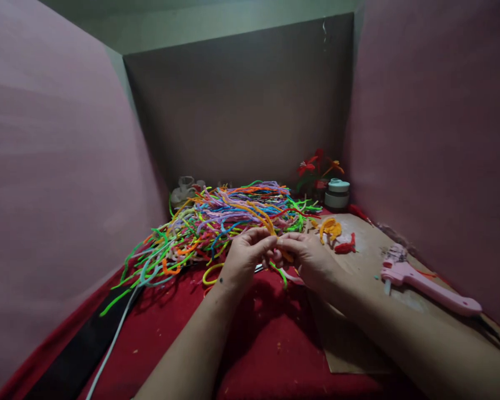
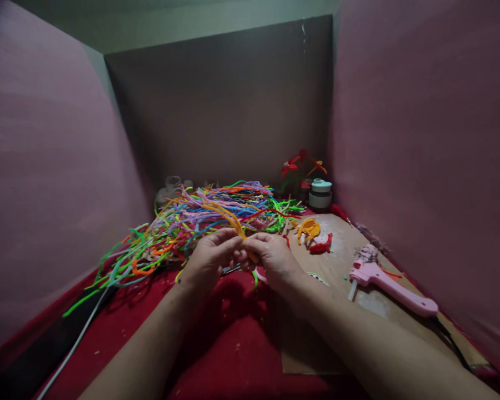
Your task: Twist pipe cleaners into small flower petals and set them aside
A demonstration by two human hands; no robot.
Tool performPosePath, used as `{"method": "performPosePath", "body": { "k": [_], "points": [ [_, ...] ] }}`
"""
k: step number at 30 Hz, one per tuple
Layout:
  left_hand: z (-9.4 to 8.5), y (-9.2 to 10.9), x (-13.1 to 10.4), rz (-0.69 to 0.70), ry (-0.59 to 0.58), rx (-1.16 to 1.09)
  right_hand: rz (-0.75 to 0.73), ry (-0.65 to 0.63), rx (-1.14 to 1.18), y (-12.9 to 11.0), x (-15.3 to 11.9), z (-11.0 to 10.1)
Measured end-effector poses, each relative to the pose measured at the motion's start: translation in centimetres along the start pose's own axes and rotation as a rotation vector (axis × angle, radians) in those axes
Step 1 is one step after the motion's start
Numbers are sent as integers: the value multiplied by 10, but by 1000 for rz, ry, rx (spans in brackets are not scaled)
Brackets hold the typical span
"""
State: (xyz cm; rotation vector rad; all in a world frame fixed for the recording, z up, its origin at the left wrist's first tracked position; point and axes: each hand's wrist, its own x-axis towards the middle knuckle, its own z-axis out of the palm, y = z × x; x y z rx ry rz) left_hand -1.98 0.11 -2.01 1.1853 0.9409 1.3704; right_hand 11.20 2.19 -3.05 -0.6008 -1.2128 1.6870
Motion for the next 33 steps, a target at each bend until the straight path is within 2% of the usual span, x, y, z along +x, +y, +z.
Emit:
{"method": "performPosePath", "body": {
  "k": [3,7,9,11,14,17,22,30,33],
  "points": [
    [2,-1,-1,-6,5,46,-4,23,-47,1,-1,1],
    [6,-4,-1,49,181,185,10,73,-74,3,-3,5],
    [8,-6,-2,142,277,331,33,88,-52,5,-3,6],
    [9,-9,-3,285,311,473,53,94,-21,6,-2,5],
    [5,-12,-4,495,212,608,70,91,0,7,-1,2],
    [-1,-12,-3,577,99,653,92,74,-6,6,2,-4],
    [-10,-8,-3,649,69,766,118,14,-14,4,3,-7],
    [-19,3,-4,888,31,1346,168,-19,-81,2,2,-6],
    [-18,5,-6,933,-8,1443,138,-28,-104,3,2,-8]
  ]
}}
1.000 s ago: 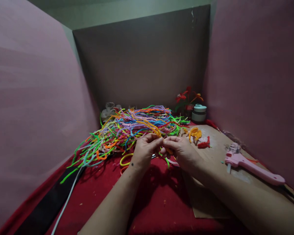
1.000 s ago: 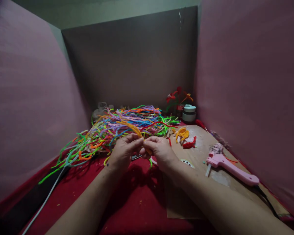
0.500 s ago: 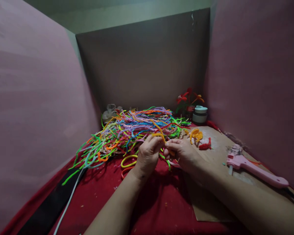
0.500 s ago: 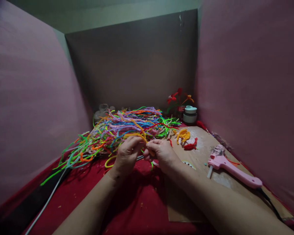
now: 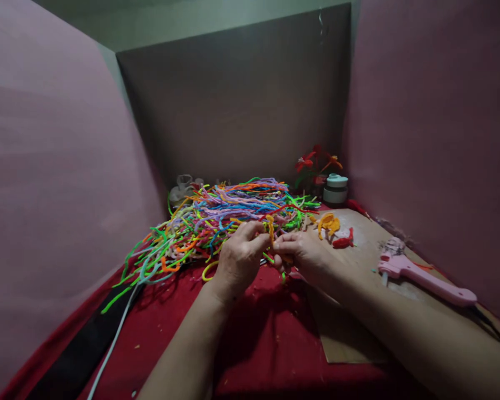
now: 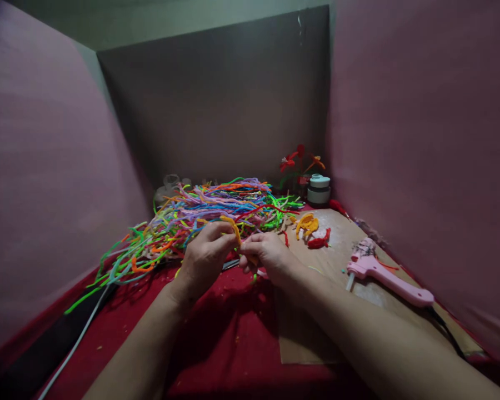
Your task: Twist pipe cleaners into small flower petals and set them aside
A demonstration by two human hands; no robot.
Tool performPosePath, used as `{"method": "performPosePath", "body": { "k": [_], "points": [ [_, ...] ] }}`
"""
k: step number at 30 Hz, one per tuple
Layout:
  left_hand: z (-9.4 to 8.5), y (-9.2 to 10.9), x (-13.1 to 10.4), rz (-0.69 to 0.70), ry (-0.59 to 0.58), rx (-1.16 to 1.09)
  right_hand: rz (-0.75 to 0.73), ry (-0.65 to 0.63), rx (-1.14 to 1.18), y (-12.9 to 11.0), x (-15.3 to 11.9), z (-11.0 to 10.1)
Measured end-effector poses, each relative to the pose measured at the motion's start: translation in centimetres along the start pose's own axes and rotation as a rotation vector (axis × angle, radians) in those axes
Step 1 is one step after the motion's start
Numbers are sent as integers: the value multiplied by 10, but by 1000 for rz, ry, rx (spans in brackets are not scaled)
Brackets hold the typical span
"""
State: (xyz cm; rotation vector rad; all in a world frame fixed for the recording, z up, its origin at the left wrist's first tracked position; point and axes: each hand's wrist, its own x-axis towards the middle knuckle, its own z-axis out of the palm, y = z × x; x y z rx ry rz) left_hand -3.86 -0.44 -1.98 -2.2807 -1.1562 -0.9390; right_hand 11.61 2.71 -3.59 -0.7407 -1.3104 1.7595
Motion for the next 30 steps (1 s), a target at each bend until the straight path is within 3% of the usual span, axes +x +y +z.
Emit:
{"method": "performPosePath", "body": {
  "k": [8,12,16,21,23,25,28,30],
  "points": [
    [-2,5,-1,-59,-225,80,3,34,-196,-4,-4,2],
    [-7,11,2,-120,-324,94,-289,101,-730,-3,-8,5],
    [-20,14,8,-350,-404,-138,-603,153,-1196,4,-12,5],
    [-30,1,10,-820,-626,-764,-866,112,-1379,14,-16,5],
    [-28,-6,8,-897,-649,-998,-935,85,-1374,14,-18,6],
    [-23,-12,6,-912,-635,-1215,-896,65,-1252,12,-18,7],
    [-13,-19,4,-975,-532,-1507,-573,36,-754,4,-15,7],
    [-5,-23,3,-1078,-361,-1657,-342,7,-363,0,-10,5]
  ]
}}
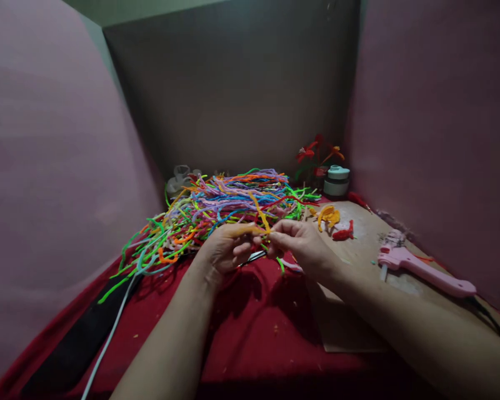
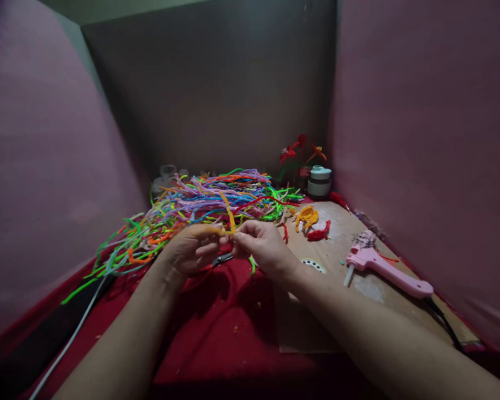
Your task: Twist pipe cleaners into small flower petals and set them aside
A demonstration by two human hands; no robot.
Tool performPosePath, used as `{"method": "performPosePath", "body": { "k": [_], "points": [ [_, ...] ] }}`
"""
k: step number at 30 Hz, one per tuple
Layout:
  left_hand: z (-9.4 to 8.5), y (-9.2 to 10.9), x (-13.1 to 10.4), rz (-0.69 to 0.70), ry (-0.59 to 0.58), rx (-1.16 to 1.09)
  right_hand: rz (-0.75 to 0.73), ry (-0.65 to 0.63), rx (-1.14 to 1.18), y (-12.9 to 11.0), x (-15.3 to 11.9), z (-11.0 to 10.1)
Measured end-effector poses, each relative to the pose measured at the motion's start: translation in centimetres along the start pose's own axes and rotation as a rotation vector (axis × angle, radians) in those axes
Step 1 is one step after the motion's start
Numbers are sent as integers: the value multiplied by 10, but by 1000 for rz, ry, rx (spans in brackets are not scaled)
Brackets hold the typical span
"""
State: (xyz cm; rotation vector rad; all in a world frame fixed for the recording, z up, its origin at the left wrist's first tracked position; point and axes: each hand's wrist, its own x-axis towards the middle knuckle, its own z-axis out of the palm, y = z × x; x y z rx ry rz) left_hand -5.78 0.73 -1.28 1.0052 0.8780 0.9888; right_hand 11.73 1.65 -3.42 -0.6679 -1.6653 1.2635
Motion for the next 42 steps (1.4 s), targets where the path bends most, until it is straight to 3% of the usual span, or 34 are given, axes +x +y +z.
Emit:
{"method": "performPosePath", "body": {
  "k": [4,10,16,21,24,27,31,34,36,42],
  "points": [
    [-5,-6,10,134,175,-117,120,45,367,1,10,-5],
    [9,-10,6,245,177,31,123,17,380,5,10,-7],
    [23,-6,-1,486,284,475,150,-48,316,5,7,-9],
    [23,-4,-5,773,188,798,201,-84,309,-1,5,-10],
    [24,-1,-12,710,167,891,218,-144,293,-8,4,-10],
    [28,5,-19,503,165,916,131,-152,70,-14,1,-9],
    [33,8,-23,204,131,696,-241,-4,-476,-13,-6,-3],
    [31,7,-22,128,58,554,-395,62,-604,-9,-9,0],
    [29,7,-22,163,43,521,-286,12,-453,-8,-8,1],
    [25,12,-22,252,106,568,225,-222,167,-13,1,-5]
  ]
}}
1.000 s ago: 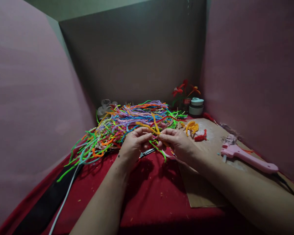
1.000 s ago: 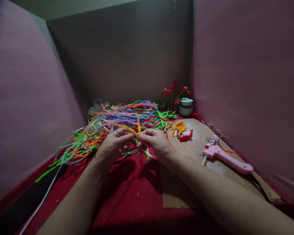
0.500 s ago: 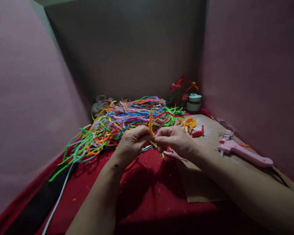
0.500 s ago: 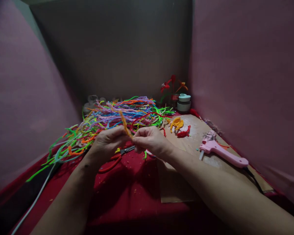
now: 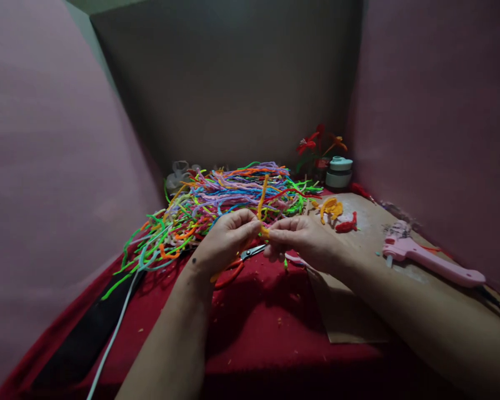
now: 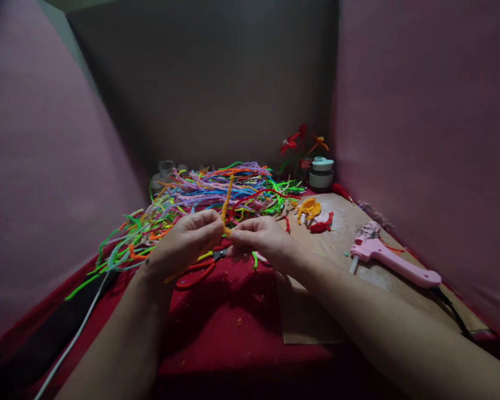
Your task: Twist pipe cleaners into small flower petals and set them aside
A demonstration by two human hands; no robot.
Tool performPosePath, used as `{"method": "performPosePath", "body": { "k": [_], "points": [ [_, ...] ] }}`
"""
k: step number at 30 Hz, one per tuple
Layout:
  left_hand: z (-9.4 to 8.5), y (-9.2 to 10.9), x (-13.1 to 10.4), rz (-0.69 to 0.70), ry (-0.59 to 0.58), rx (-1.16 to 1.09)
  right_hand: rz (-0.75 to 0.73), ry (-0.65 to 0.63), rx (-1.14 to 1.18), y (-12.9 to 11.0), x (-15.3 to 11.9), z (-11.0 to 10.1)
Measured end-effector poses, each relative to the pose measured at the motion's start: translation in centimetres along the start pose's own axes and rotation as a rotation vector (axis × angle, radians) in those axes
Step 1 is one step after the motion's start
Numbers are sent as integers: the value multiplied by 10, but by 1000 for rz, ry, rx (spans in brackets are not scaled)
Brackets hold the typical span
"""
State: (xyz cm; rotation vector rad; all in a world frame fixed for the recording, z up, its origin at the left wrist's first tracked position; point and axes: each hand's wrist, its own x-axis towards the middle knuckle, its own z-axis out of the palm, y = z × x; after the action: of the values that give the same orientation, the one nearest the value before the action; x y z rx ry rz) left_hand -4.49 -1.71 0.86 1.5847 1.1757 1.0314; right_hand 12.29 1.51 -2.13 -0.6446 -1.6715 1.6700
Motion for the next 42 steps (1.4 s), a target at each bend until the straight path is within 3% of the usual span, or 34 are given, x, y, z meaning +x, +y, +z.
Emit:
{"method": "performPosePath", "body": {
  "k": [6,12,20,22,27,29,33,39,42],
  "points": [
    [3,-3,3,153,117,290,116,65,155,1,1,-1],
    [6,-12,6,334,238,668,41,193,38,0,0,7],
    [6,-12,4,417,182,958,-81,237,-260,11,3,4],
    [7,-11,4,354,189,1009,-200,259,-471,15,2,4],
    [10,-9,1,300,127,1028,-793,488,-1145,12,-6,9],
    [11,-9,0,317,77,988,-880,567,-1291,8,-8,10],
    [10,-8,0,291,70,863,-734,447,-1296,0,-7,5],
    [7,-5,2,316,42,671,-214,283,-763,-11,-5,0],
    [8,-3,2,263,77,644,-46,182,-578,-14,-5,0]
  ]
}}
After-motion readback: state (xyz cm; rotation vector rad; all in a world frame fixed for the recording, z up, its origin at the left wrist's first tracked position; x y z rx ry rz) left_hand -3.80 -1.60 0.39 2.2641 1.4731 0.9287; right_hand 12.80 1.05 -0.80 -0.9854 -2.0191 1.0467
